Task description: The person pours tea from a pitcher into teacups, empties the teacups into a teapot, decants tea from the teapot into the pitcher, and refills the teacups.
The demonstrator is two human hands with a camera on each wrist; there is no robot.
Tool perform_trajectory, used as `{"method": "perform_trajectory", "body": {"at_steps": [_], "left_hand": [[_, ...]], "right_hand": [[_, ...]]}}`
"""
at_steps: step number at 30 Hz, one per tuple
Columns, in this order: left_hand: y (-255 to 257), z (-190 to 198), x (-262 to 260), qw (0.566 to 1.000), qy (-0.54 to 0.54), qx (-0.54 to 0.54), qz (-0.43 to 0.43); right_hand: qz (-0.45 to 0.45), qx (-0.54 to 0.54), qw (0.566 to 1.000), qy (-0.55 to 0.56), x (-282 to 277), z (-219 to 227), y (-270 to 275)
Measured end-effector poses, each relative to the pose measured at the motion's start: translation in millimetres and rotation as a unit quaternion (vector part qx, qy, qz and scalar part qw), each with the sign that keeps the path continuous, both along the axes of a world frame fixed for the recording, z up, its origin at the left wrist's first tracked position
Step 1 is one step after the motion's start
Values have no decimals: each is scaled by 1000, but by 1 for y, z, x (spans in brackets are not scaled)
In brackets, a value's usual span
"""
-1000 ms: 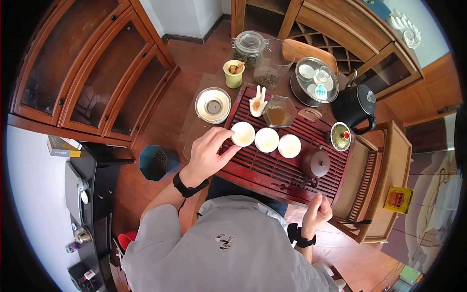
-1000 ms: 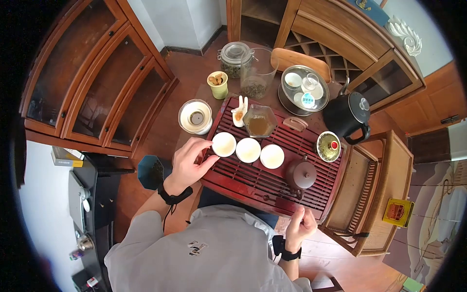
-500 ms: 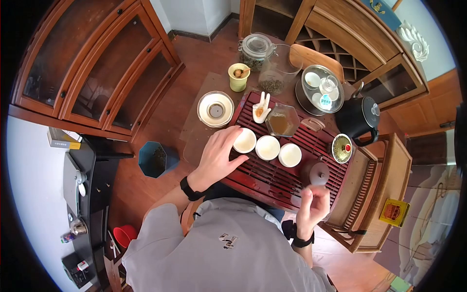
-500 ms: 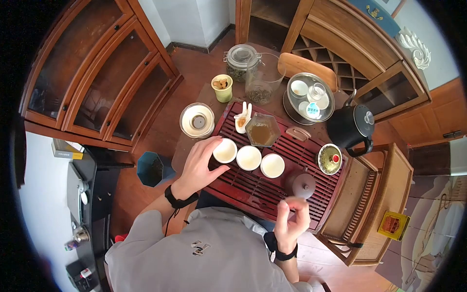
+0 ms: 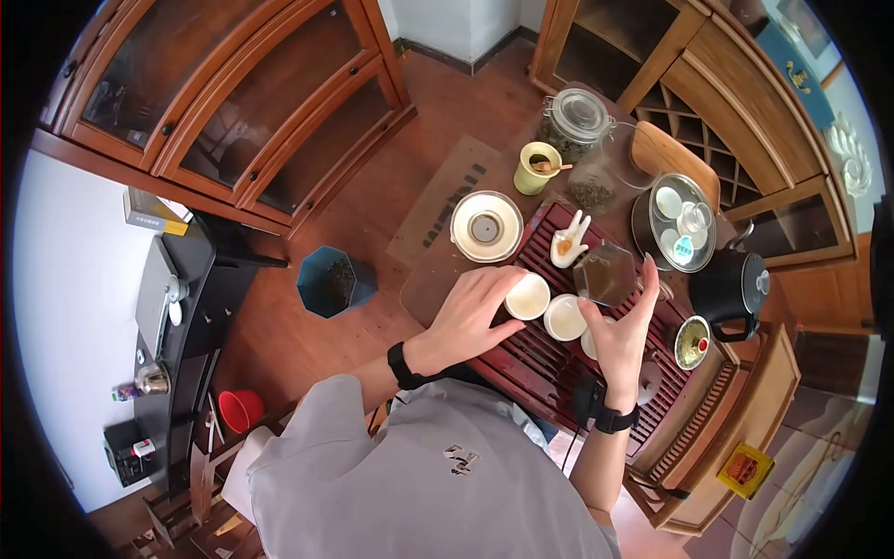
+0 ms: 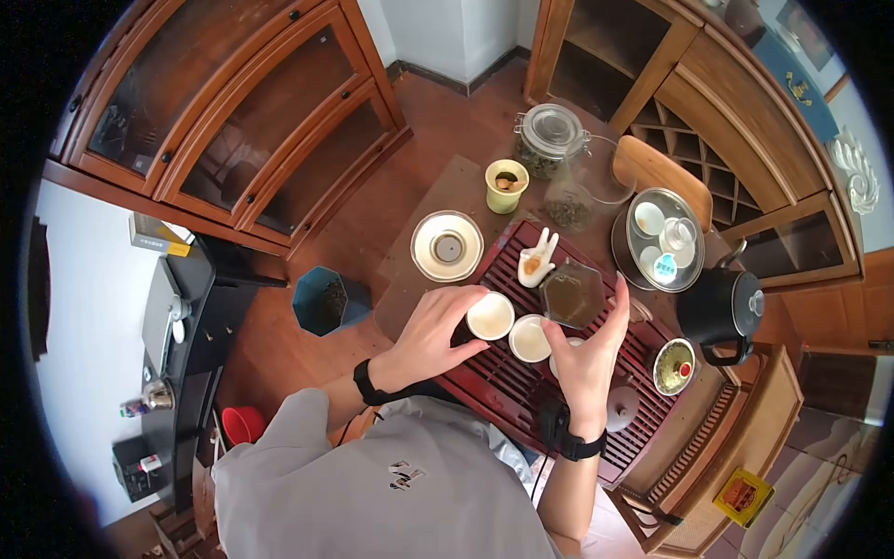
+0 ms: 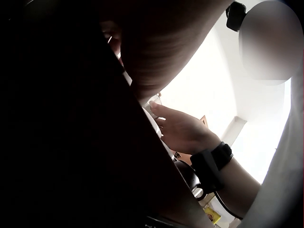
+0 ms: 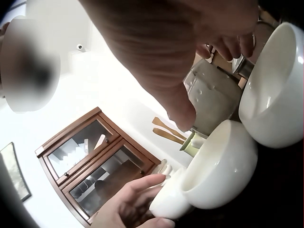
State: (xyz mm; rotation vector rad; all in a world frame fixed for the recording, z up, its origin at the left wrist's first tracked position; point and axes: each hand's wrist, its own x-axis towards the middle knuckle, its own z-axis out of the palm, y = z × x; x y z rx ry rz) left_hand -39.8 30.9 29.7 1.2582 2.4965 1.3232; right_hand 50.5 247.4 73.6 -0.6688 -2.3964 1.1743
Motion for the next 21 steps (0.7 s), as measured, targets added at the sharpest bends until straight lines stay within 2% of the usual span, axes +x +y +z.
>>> {"method": "perform_trajectory", "body": {"at_steps": [4,9,16,18,21], "left_hand": [[-2,0,5,1000,-4,-4,7],[-5,-2,9,1000,-12,-6,10],[-6,1,12,1000,-15,-6,25],[-6,2,12,999,-14,-4,30],[-8,1,14,999,-22,-3,34]], "right_hand": [[24,6,1000,7,-11,-1,-2],[17,-65,998,3,-14,-6,0],[-6,-32,999,-15,-19,-5,-4],[-16,5,1000,11,-19,-8,-3],[-47,-15,998,38,-16,9,-8]]}}
